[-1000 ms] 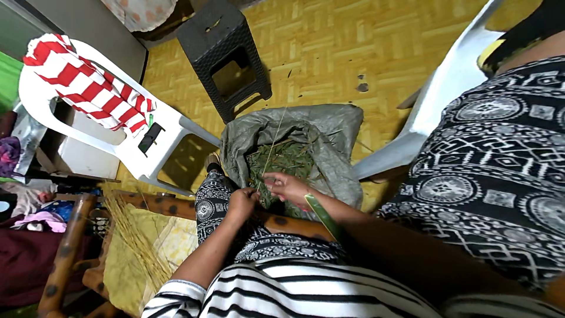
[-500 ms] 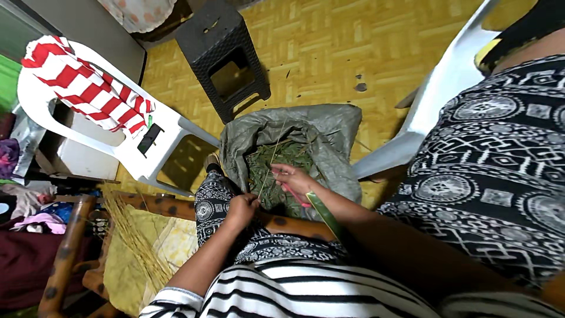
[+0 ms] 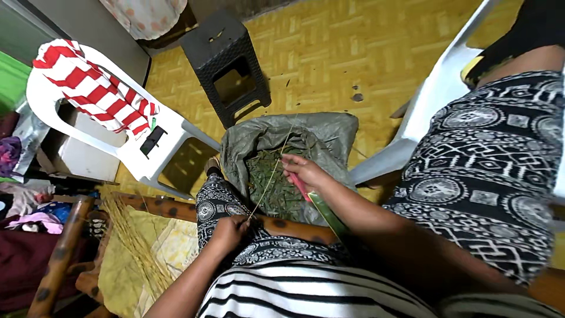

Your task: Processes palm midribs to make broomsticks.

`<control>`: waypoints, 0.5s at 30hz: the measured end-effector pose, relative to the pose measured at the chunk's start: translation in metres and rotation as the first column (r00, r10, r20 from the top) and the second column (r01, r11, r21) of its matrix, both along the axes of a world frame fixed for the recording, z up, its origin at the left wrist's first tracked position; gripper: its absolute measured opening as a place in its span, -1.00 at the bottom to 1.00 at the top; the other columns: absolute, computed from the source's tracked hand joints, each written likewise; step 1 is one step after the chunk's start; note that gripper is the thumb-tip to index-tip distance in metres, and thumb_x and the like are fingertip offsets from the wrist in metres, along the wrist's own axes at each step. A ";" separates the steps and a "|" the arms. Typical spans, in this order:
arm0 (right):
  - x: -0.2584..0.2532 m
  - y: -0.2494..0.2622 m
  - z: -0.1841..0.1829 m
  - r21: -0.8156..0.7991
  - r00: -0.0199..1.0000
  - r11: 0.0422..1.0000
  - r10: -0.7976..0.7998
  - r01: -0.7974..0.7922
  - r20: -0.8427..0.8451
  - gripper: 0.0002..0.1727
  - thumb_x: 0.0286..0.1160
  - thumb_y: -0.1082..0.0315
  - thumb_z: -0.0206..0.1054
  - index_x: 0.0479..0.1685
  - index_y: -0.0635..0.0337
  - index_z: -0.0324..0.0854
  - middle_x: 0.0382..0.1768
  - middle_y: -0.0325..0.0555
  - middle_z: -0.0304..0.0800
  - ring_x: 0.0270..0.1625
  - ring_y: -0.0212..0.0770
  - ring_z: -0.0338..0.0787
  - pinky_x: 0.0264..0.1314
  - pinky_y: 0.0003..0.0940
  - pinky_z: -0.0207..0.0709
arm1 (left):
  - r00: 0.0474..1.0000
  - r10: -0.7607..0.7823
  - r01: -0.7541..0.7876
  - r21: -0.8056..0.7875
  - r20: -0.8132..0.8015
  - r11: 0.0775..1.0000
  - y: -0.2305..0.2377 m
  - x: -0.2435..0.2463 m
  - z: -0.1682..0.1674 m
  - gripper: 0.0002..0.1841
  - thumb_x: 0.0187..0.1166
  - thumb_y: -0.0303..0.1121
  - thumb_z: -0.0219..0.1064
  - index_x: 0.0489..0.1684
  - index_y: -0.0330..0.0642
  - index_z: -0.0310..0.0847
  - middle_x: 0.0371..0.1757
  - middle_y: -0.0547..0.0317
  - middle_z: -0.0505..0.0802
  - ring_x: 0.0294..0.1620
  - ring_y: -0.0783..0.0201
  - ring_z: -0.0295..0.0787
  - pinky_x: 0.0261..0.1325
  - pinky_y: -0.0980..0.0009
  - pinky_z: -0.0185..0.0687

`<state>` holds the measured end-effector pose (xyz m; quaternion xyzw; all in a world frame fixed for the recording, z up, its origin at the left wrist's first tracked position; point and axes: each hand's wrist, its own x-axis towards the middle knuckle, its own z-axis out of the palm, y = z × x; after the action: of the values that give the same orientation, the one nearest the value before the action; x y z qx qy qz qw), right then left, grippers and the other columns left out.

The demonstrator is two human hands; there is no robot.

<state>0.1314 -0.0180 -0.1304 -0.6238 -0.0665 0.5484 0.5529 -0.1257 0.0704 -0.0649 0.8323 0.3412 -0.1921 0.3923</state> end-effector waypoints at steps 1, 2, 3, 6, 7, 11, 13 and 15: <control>0.001 -0.001 0.001 0.009 1.000 1.000 -0.009 0.009 0.004 -0.54 0.82 0.42 0.12 0.65 0.10 0.36 -0.11 -0.12 0.61 -0.47 -0.42 0.52 -0.44 -0.54 0.43 | 1.000 -0.005 0.005 0.010 0.008 1.000 -0.001 -0.006 0.001 -0.68 0.79 -0.32 0.20 0.23 -0.34 0.77 0.03 -0.15 0.91 0.07 0.05 0.87 0.35 0.05 0.66; 0.002 -0.001 0.002 0.016 1.000 1.000 -0.027 0.027 0.014 -0.55 0.81 0.43 0.12 0.64 0.11 0.37 -0.10 -0.13 0.61 -0.48 -0.43 0.52 -0.46 -0.55 0.43 | 1.000 -0.011 0.011 0.022 0.017 1.000 -0.002 -0.012 0.003 -0.68 0.78 -0.32 0.20 0.22 -0.33 0.77 0.04 -0.15 0.91 0.09 0.03 0.87 0.36 0.03 0.64; 0.005 -0.002 0.004 0.018 0.999 0.999 -0.047 0.046 0.023 -0.55 0.80 0.44 0.13 0.63 0.11 0.38 -0.05 -0.12 0.62 -0.47 -0.43 0.52 -0.46 -0.55 0.43 | 0.999 -0.018 0.017 0.033 0.026 0.999 -0.002 -0.019 0.005 -0.68 0.78 -0.32 0.20 0.21 -0.33 0.78 0.07 -0.16 0.91 0.14 0.01 0.87 0.40 0.01 0.63; 0.018 -0.010 0.011 -0.001 0.987 0.992 -0.128 0.129 0.094 -0.55 0.79 0.39 0.16 0.62 0.06 0.39 0.06 -0.16 0.62 -0.38 -0.43 0.55 -0.38 -0.53 0.45 | 1.000 -0.009 0.008 0.058 0.022 0.998 -0.002 -0.041 0.008 -0.67 0.79 -0.30 0.20 0.21 -0.33 0.78 0.13 -0.18 0.90 0.22 -0.04 0.84 0.45 -0.05 0.59; 0.023 -0.013 0.013 -0.005 0.979 0.987 -0.160 0.162 0.130 -0.55 0.79 0.36 0.17 0.63 0.03 0.38 0.08 -0.17 0.63 -0.35 -0.43 0.57 -0.35 -0.51 0.48 | 1.000 0.011 -0.012 0.074 0.011 0.997 0.000 -0.050 0.009 -0.66 0.79 -0.30 0.19 0.23 -0.33 0.77 0.15 -0.19 0.89 0.24 -0.05 0.84 0.46 -0.07 0.57; 0.036 -0.019 0.017 0.041 0.927 0.958 -0.285 0.284 0.245 -0.52 0.85 0.30 0.02 0.70 0.05 0.21 -0.18 -0.30 0.53 -0.47 -0.52 0.51 -0.43 -0.58 0.47 | 0.970 0.239 -0.228 0.154 -0.051 0.961 0.010 -0.103 0.012 -0.61 0.85 -0.27 0.08 0.38 -0.36 0.65 0.20 -0.27 0.85 0.29 -0.16 0.80 0.47 -0.13 0.55; 0.036 -0.026 0.022 0.056 0.916 0.949 -0.314 0.310 0.248 -0.53 0.89 0.21 -0.01 0.70 0.04 0.18 -0.34 -0.39 0.47 -0.58 -0.56 0.47 -0.53 -0.63 0.43 | 0.897 0.439 -0.422 0.197 -0.054 0.885 0.015 -0.138 0.006 -0.60 0.87 -0.29 0.04 0.40 -0.39 0.59 0.10 -0.28 0.86 0.17 -0.16 0.83 0.39 -0.11 0.61; 0.029 -0.034 0.029 0.049 0.921 0.960 -0.278 0.275 0.274 -0.60 0.87 0.13 0.07 0.56 0.00 0.28 -0.45 -0.47 0.44 -0.64 -0.59 0.41 -0.60 -0.65 0.37 | 0.770 0.635 -0.604 0.250 -0.063 0.757 0.019 -0.180 -0.007 -0.61 0.87 -0.30 0.03 0.42 -0.41 0.57 0.08 -0.28 0.86 0.13 -0.15 0.85 0.36 -0.10 0.64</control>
<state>0.1600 -0.0524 -0.1012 -0.6952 -0.0572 0.3715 0.6127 -0.3060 0.0891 -0.0721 0.6935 0.6436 -0.0725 0.3155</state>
